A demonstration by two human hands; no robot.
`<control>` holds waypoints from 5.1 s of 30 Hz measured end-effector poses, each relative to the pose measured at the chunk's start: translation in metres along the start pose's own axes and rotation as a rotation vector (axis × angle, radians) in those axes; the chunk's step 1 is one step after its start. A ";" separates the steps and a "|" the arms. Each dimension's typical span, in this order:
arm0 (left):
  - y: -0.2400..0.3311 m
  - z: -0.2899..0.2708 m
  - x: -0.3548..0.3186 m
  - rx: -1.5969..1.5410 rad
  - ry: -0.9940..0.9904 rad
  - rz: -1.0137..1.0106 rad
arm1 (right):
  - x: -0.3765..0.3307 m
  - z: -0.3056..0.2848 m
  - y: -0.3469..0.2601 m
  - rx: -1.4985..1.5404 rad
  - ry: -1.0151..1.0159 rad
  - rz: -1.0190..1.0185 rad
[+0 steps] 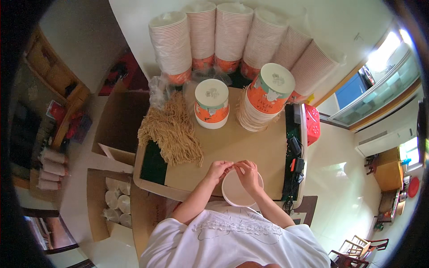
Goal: Putting elastic bands on paper bowls.
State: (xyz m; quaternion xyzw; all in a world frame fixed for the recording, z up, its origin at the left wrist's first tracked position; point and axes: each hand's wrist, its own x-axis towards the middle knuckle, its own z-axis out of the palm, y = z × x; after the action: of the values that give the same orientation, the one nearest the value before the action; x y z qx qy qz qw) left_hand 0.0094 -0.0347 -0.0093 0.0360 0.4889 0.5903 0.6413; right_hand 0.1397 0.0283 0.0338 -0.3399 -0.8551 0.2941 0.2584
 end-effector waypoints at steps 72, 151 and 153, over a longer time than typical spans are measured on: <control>-0.003 0.004 -0.008 0.779 0.166 0.612 | 0.017 0.007 0.019 0.202 -0.117 0.118; 0.003 -0.011 0.016 0.437 0.101 0.317 | 0.027 0.005 0.020 0.218 -0.244 0.265; -0.001 -0.009 0.014 0.594 0.158 0.503 | 0.026 0.005 0.020 0.190 -0.248 0.269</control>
State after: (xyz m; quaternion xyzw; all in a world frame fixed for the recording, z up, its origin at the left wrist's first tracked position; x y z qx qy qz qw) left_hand 0.0022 -0.0289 -0.0226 0.2929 0.6620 0.5630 0.3988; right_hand 0.1285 0.0579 0.0227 -0.3863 -0.7956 0.4449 0.1405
